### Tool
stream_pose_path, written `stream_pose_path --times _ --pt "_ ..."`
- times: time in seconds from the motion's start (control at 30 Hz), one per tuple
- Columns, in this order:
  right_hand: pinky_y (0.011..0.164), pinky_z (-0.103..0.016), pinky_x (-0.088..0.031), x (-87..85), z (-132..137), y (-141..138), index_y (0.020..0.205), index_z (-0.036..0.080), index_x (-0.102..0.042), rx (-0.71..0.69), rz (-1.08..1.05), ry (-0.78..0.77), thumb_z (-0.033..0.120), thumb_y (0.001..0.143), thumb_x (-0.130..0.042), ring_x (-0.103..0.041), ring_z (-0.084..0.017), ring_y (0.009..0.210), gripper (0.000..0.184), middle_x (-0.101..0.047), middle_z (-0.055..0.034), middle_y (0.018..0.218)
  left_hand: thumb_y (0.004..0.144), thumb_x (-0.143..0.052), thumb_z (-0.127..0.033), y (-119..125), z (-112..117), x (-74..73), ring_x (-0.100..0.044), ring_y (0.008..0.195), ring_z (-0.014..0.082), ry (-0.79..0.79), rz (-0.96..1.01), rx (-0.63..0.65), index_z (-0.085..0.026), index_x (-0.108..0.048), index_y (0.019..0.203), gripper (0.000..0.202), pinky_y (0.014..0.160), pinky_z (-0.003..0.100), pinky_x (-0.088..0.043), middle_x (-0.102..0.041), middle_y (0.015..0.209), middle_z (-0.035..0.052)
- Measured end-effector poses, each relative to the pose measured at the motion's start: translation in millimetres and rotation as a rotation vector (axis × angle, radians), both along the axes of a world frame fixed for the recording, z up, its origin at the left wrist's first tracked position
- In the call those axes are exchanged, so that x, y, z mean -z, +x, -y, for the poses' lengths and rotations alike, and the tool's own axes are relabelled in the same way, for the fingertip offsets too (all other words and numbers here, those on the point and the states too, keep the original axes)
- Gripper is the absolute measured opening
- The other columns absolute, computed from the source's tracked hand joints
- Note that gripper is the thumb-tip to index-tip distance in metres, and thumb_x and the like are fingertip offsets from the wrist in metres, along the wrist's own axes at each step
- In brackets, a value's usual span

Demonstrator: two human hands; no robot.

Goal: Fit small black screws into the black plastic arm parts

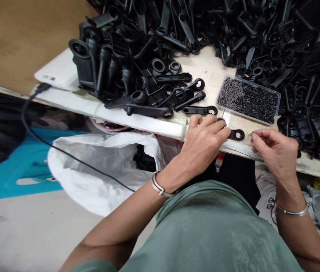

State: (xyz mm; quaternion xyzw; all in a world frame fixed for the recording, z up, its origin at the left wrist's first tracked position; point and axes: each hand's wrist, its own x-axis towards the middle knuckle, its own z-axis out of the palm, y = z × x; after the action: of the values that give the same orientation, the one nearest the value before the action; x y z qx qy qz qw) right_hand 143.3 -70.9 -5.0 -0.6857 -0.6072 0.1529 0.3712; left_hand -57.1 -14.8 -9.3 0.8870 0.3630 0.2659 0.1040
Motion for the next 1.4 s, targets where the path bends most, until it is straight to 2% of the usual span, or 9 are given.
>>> stream_pose_path --times 0.1,0.33,0.63,0.73,0.87,0.93,1.13,1.27,1.4 --pt "0.056 -0.026 -0.053 3.0 3 -1 0.080 0.020 -0.073 -0.044 0.080 0.024 0.026 0.084 -0.064 -0.062 -0.012 0.052 0.012 -0.072 -0.0006 0.067 0.098 -0.052 -0.020 -1 4 10.1 -0.057 0.098 0.0227 0.114 -0.099 -0.002 -0.018 -0.066 0.086 0.019 0.082 0.041 -0.031 -0.073 0.102 0.0055" --pt "0.061 -0.027 -0.053 3.5 10 -2 0.080 0.023 -0.071 -0.114 0.259 0.075 0.024 0.089 -0.061 -0.065 -0.014 0.058 0.013 -0.074 -0.0016 0.075 0.098 -0.050 -0.017 10 16 18.0 -0.053 0.096 0.0215 0.205 -0.077 0.011 -0.020 -0.066 0.083 0.022 0.082 0.039 -0.032 -0.071 0.101 0.0050" --pt "0.064 -0.027 -0.050 5.3 10 -7 0.087 0.019 -0.067 -0.223 0.470 0.172 0.019 0.094 -0.055 -0.068 -0.015 0.069 0.014 -0.074 -0.0043 0.079 0.099 -0.048 -0.018 12 12 27.4 -0.048 0.097 0.0220 0.176 -0.015 0.050 -0.019 -0.067 0.083 0.025 0.081 0.033 -0.036 -0.067 0.099 0.0071" --pt "0.064 -0.028 -0.048 5.0 10 -13 0.089 0.018 -0.066 -0.240 0.615 0.152 0.019 0.096 -0.050 -0.067 -0.016 0.070 0.018 -0.073 -0.0049 0.079 0.099 -0.046 -0.017 12 12 28.3 -0.048 0.097 0.0220 0.147 -0.022 0.051 -0.019 -0.068 0.084 0.026 0.080 0.034 -0.037 -0.066 0.100 0.0071" --pt "0.058 -0.030 -0.042 0.1 11 -20 0.081 0.017 -0.064 -0.264 0.765 0.067 0.017 0.098 -0.044 -0.064 -0.017 0.065 0.026 -0.069 -0.0065 0.074 0.099 -0.045 -0.017 12 13 27.8 -0.049 0.097 0.0221 0.135 -0.014 0.065 -0.019 -0.067 0.081 0.028 0.080 0.034 -0.039 -0.066 0.100 0.0077" --pt "0.057 -0.031 -0.041 -4.3 10 -20 0.080 0.016 -0.064 -0.280 0.746 0.005 0.018 0.097 -0.046 -0.064 -0.018 0.065 0.024 -0.069 -0.0072 0.074 0.099 -0.045 -0.018 12 12 27.7 -0.050 0.097 0.0221 0.136 -0.003 0.075 -0.018 -0.066 0.081 0.028 0.080 0.034 -0.040 -0.066 0.100 0.0081" --pt "0.064 -0.027 -0.045 -18.3 4 -14 0.088 0.019 -0.068 -0.277 0.436 -0.150 0.020 0.092 -0.054 -0.066 -0.016 0.067 0.015 -0.072 -0.0033 0.077 0.101 -0.042 -0.020 11 12 27.9 -0.053 0.095 0.0206 0.134 -0.014 0.089 -0.017 -0.065 0.085 0.028 0.082 0.032 -0.042 -0.067 0.102 0.0079" --pt "0.061 -0.028 -0.042 -20.7 0 -17 0.082 0.016 -0.068 -0.230 0.508 -0.172 0.018 0.090 -0.052 -0.062 -0.016 0.059 0.018 -0.070 -0.0045 0.069 0.103 -0.038 -0.021 10 13 26.6 -0.054 0.095 0.0199 0.112 -0.020 0.101 -0.016 -0.065 0.093 0.029 0.083 0.031 -0.042 -0.067 0.103 0.0079" --pt "0.061 -0.030 -0.040 -19.7 -1 -23 0.080 0.016 -0.066 -0.231 0.642 -0.195 0.019 0.092 -0.048 -0.063 -0.019 0.061 0.023 -0.068 -0.0071 0.068 0.103 -0.038 -0.023 11 13 26.0 -0.052 0.094 0.0206 0.083 -0.013 0.126 -0.016 -0.065 0.106 0.028 0.080 0.032 -0.040 -0.065 0.102 0.0076"
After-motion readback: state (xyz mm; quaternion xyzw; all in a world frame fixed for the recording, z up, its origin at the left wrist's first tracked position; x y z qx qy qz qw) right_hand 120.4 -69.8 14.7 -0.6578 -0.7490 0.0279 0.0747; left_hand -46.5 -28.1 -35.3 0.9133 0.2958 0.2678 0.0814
